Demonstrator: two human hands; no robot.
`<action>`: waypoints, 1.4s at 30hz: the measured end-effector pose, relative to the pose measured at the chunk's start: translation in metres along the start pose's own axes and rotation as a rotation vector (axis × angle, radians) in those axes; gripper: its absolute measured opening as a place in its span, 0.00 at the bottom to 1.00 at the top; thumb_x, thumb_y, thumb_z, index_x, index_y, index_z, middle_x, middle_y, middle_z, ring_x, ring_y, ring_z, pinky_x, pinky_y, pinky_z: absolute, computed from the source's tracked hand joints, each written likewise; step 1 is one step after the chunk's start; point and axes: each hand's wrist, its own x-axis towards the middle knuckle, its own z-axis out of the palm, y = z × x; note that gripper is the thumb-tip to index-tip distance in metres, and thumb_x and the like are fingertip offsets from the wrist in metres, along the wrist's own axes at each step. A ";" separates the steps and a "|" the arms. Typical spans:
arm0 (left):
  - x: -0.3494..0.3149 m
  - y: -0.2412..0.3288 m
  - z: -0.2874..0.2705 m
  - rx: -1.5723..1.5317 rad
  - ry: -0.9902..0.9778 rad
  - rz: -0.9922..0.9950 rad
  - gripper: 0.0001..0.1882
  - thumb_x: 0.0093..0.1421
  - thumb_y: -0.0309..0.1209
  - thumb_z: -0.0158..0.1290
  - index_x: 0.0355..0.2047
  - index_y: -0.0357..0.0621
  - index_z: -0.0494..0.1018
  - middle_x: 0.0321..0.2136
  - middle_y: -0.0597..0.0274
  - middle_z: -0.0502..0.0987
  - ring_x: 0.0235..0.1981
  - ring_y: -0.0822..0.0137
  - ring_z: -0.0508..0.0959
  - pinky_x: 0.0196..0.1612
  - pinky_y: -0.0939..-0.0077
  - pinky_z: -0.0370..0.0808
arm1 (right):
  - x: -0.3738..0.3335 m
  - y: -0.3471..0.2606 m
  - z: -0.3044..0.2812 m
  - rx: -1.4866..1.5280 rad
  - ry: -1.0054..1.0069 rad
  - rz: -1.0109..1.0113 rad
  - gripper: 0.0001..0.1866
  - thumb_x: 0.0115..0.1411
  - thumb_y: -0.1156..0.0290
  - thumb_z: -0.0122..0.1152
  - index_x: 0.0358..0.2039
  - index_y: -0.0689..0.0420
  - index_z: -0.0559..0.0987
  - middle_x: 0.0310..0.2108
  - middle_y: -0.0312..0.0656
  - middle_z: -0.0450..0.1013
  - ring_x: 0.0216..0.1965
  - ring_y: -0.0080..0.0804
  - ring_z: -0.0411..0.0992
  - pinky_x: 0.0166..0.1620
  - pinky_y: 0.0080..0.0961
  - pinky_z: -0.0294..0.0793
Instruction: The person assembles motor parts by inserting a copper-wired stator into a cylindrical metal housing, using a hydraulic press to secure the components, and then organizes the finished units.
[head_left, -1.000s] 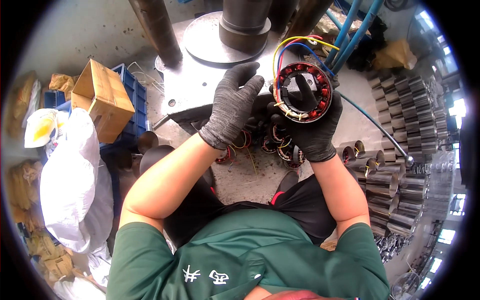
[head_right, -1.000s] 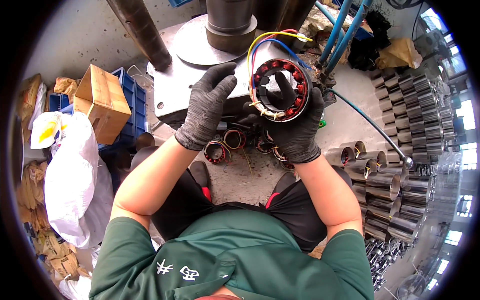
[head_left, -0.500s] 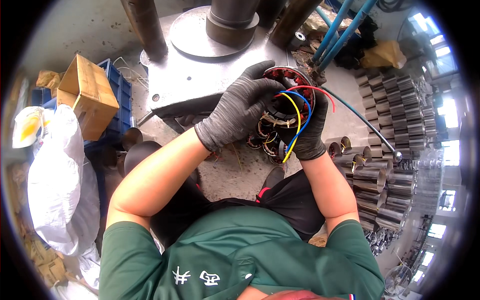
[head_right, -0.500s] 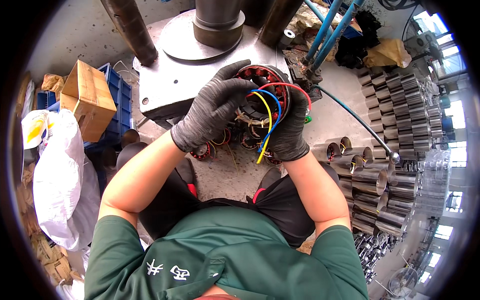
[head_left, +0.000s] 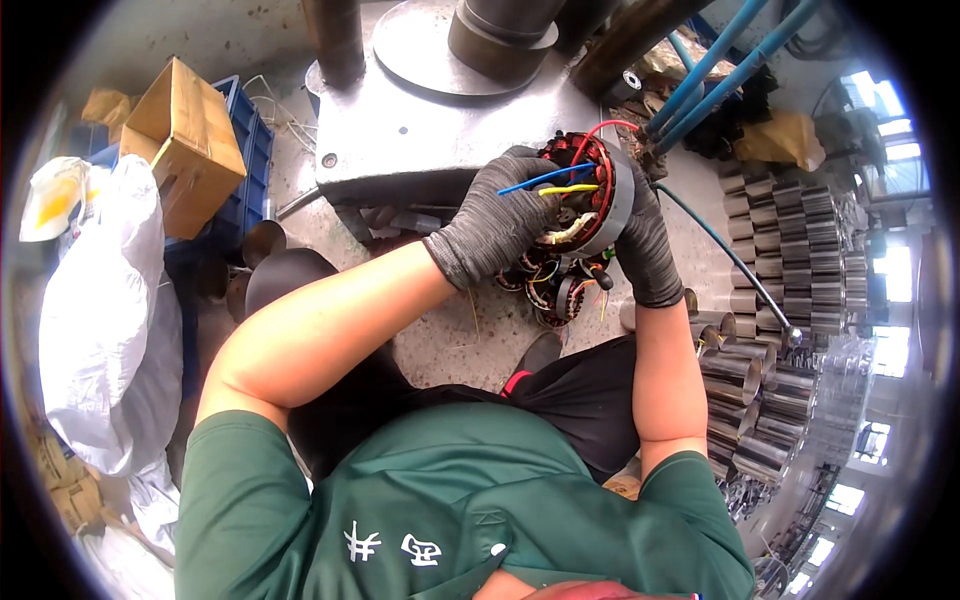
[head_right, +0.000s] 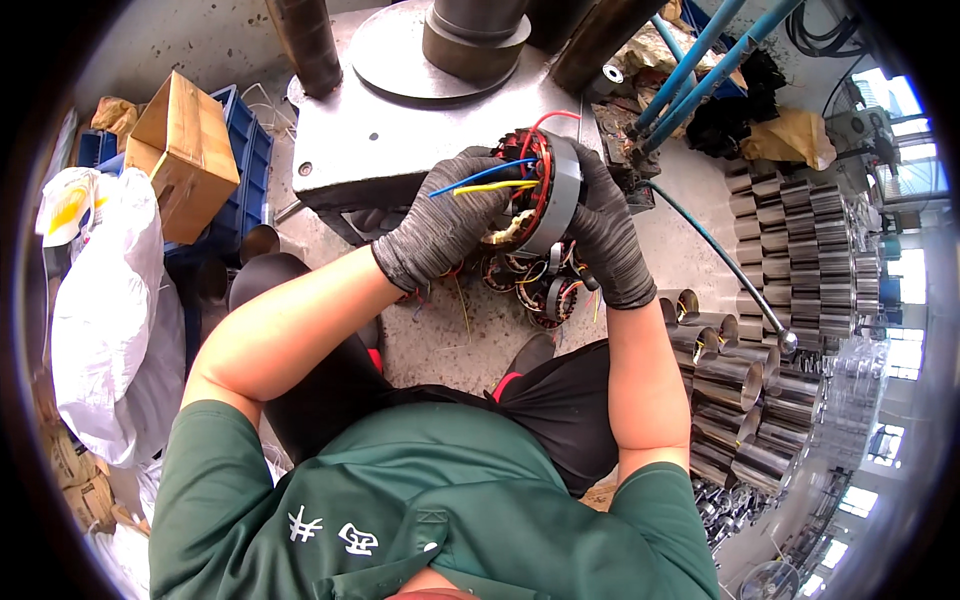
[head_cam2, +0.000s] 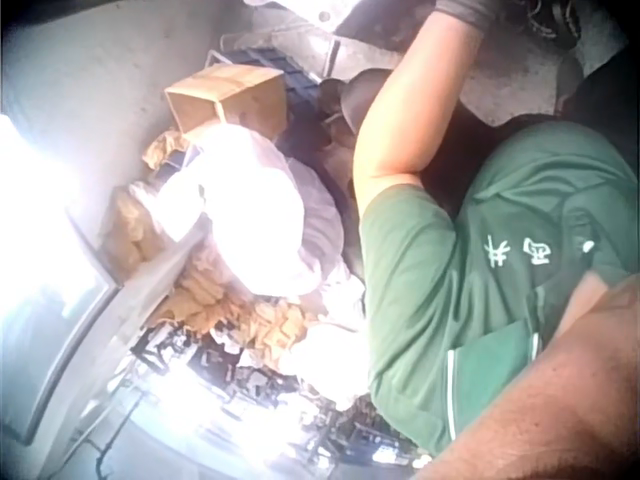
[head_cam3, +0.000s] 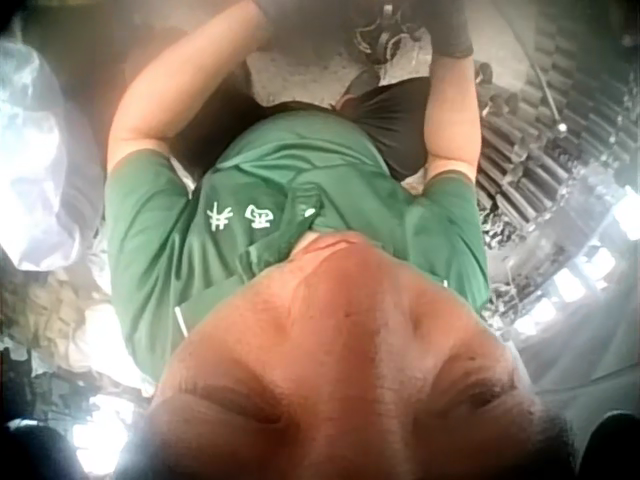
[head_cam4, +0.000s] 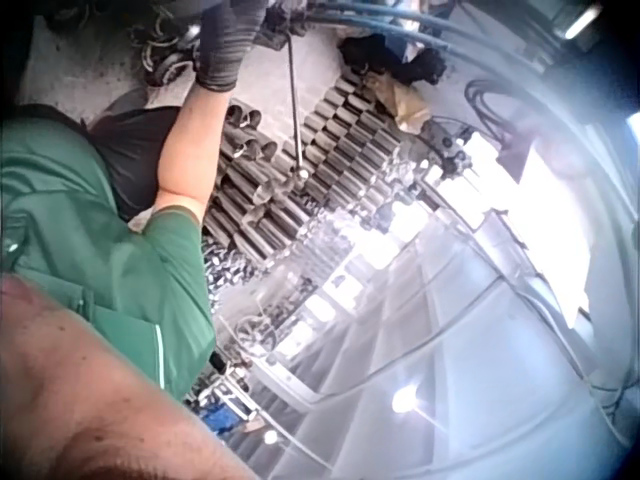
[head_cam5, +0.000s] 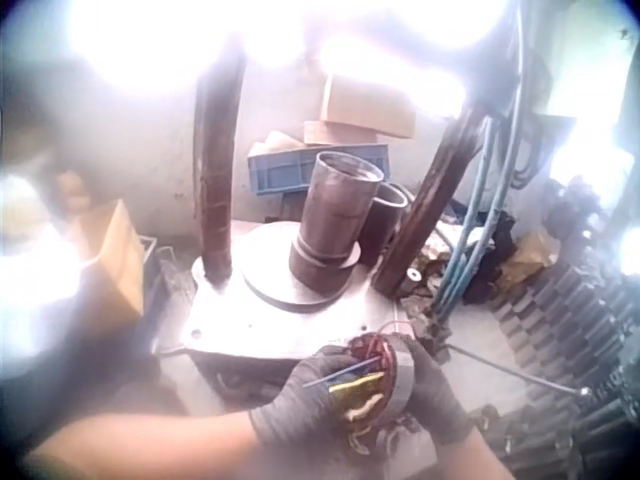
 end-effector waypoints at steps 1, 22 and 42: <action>0.000 0.002 -0.001 0.016 -0.003 -0.011 0.15 0.60 0.29 0.63 0.46 0.36 0.80 0.43 0.54 0.80 0.41 0.64 0.82 0.48 0.70 0.80 | -0.002 0.001 0.007 -0.014 0.027 -0.088 0.33 0.62 0.64 0.70 0.67 0.54 0.70 0.53 0.42 0.77 0.55 0.30 0.75 0.58 0.32 0.77; -0.024 0.036 0.011 0.566 -0.093 0.607 0.40 0.41 0.40 0.76 0.58 0.51 0.77 0.64 0.39 0.63 0.60 0.41 0.71 0.63 0.51 0.72 | -0.011 0.029 0.007 0.557 0.067 -0.170 0.35 0.62 0.61 0.72 0.65 0.56 0.67 0.51 0.43 0.77 0.51 0.35 0.78 0.55 0.36 0.82; -0.003 0.011 -0.028 -0.621 0.032 -0.200 0.30 0.61 0.46 0.65 0.53 0.35 0.71 0.42 0.55 0.78 0.36 0.65 0.81 0.43 0.71 0.81 | 0.096 0.057 -0.081 -1.138 0.434 0.111 0.35 0.54 0.43 0.70 0.52 0.58 0.81 0.50 0.51 0.80 0.54 0.51 0.77 0.60 0.44 0.74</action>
